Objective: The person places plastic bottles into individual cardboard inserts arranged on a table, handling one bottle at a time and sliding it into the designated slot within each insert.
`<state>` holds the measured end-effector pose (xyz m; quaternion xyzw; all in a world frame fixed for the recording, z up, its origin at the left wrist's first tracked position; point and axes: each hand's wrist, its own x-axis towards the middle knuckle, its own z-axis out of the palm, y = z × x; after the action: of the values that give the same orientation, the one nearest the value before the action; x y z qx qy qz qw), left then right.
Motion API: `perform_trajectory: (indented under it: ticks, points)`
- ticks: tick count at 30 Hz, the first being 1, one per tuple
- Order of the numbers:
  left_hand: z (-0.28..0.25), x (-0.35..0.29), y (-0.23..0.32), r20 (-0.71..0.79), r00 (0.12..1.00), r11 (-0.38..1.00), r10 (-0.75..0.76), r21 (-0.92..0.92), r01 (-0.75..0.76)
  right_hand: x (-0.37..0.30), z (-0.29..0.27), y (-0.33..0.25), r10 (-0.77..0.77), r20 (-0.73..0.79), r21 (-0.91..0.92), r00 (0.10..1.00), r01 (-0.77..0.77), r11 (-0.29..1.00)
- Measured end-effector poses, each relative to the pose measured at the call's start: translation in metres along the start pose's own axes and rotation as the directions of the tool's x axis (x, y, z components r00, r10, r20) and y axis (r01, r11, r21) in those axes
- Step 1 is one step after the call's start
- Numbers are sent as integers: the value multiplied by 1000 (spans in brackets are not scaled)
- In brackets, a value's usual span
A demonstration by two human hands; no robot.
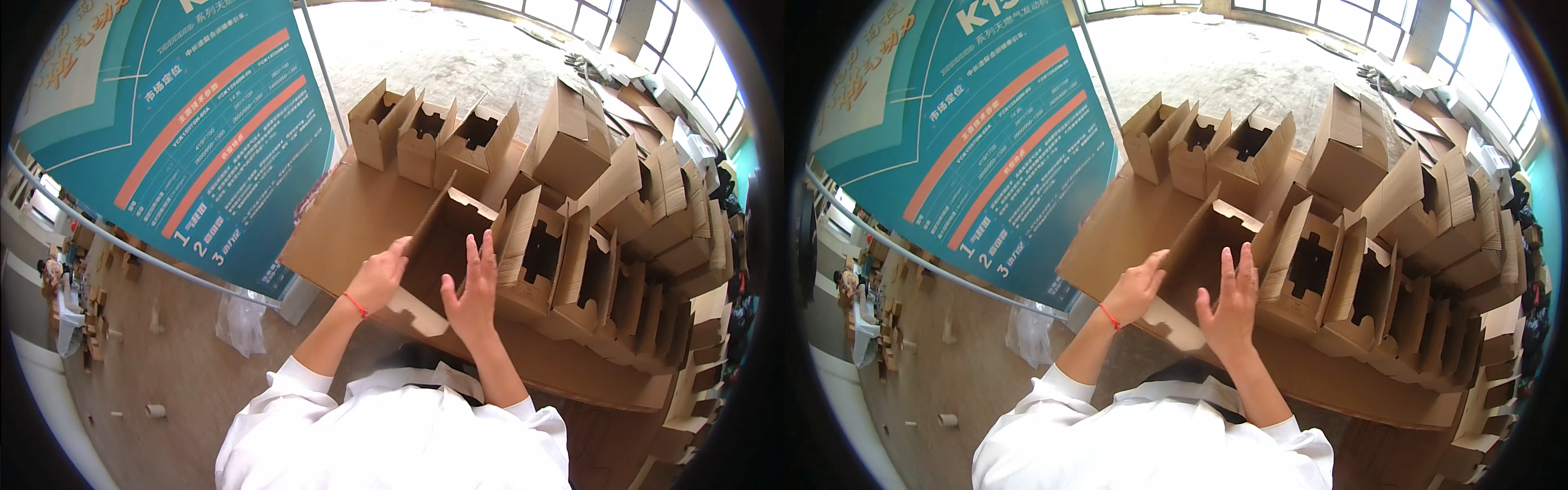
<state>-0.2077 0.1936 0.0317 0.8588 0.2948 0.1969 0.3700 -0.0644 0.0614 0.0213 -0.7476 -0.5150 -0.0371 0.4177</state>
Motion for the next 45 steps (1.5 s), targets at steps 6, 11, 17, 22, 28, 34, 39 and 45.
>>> perform_trajectory:
  ticks: [6,11,17,22,28,34,39,45]
  points:
    - [-30,97,-10,53,995,993,80,85,-85,9,-11,39,122,19,216,992,-123,969]
    - [5,218,-70,-67,990,883,124,463,-79,3,-10,45,221,68,409,973,-229,883]
    - [47,287,-86,1,986,691,166,714,-117,2,-12,47,222,112,309,969,-246,919]
    - [38,276,-91,-22,943,442,333,887,-135,3,-10,48,248,108,312,963,-270,911]
    - [-4,214,-102,189,914,397,360,855,-333,2,-10,49,245,88,371,966,-260,891]
    - [-35,111,-82,275,857,584,437,637,-502,-2,-12,54,233,75,405,970,-243,882]
    - [-62,49,-77,400,834,656,379,519,-548,-1,-10,54,207,67,424,976,-216,880]
    - [-92,45,-43,714,654,936,-249,352,-28,-5,-11,61,208,77,456,975,-220,862]
